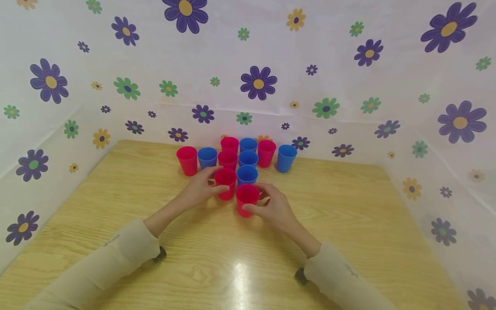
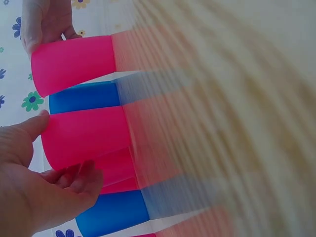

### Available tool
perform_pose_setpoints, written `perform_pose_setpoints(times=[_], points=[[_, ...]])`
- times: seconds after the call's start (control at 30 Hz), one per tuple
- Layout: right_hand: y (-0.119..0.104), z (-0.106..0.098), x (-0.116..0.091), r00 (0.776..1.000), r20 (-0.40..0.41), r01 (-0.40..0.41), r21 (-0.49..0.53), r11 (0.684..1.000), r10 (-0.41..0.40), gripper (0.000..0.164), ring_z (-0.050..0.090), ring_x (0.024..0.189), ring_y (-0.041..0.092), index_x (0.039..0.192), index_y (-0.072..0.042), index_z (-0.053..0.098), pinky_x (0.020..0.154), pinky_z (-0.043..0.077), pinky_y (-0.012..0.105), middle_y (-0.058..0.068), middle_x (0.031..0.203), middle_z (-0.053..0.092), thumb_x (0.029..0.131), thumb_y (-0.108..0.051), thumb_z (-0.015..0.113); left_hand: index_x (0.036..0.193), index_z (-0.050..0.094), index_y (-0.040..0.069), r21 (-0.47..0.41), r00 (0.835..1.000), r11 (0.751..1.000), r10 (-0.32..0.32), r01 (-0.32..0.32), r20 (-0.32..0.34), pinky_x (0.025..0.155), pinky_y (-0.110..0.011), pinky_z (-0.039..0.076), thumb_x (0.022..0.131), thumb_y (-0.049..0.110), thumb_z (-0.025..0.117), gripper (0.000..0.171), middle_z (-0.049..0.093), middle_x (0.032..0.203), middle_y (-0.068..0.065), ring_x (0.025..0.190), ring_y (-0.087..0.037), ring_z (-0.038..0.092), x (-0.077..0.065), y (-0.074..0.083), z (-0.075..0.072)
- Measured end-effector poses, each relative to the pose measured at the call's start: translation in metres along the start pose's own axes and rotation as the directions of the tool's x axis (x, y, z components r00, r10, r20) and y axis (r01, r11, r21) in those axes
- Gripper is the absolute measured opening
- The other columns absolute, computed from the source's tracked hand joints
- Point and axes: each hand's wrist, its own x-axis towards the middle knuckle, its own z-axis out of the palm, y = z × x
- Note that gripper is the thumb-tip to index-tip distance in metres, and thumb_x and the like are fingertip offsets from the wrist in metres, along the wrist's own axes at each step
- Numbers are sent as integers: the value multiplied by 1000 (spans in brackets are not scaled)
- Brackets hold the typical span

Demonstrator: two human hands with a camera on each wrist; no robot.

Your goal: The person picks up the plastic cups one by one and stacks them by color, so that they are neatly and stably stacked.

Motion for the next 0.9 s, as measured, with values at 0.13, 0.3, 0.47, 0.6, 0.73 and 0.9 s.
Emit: perform_pose_setpoints(times=[0.13, 0.3, 0.47, 0.6, 0.73, 0.9], points=[[1, -4, -4, 1000, -8, -8, 2, 1000, 8, 62, 62, 108, 29, 137, -1, 58, 83, 57, 33, 13, 124, 67, 86, -21, 86, 155, 43, 8, -4, 1000, 1000, -15, 15, 0, 94, -43, 58, 93, 29, 79, 75, 50, 151, -15, 127, -35, 57, 0, 1, 1], [6, -13, -9, 996, -8, -87, -10, 996, 87, 63, 61, 112, 33, 137, 3, 51, 88, 56, 34, 18, 127, 64, 87, -20, 84, 155, 43, 9, -17, 999, 999, -32, 32, 3, 94, -43, 58, 93, 30, 80, 75, 54, 149, -14, 124, -34, 58, 0, 0, 1], [12, -23, -15, 984, -3, -177, -4, 984, 177, 68, 60, 116, 36, 140, 2, 43, 91, 56, 36, 22, 131, 61, 88, -19, 82, 155, 42, 8, -26, 999, 999, -38, 38, 13, 96, -44, 57, 93, 29, 79, 76, 54, 147, -15, 125, -34, 58, -2, 0, 2], [18, -32, -21, 977, -8, -211, 3, 978, 211, 69, 58, 118, 38, 141, 1, 39, 93, 55, 40, 24, 133, 60, 89, -18, 80, 155, 42, 7, -30, 999, 999, -25, 26, 20, 97, -44, 57, 93, 28, 79, 76, 55, 147, -15, 127, -34, 57, -4, -1, 3], [21, -41, -26, 975, -20, -221, 7, 975, 221, 69, 58, 116, 38, 142, 2, 37, 92, 55, 36, 25, 133, 60, 91, -19, 79, 155, 42, 7, -48, 1000, 999, -11, 12, 24, 97, -43, 57, 92, 26, 80, 75, 55, 147, -15, 127, -34, 57, -8, -1, 3], [26, -53, -33, 976, -43, -215, 1, 977, 215, 71, 58, 116, 37, 144, 3, 35, 89, 53, 30, 26, 135, 60, 93, -20, 78, 155, 42, 7, -92, 1000, 996, -8, 10, 21, 96, -42, 57, 92, 25, 80, 76, 56, 145, -14, 126, -33, 57, -12, 1, 1]])
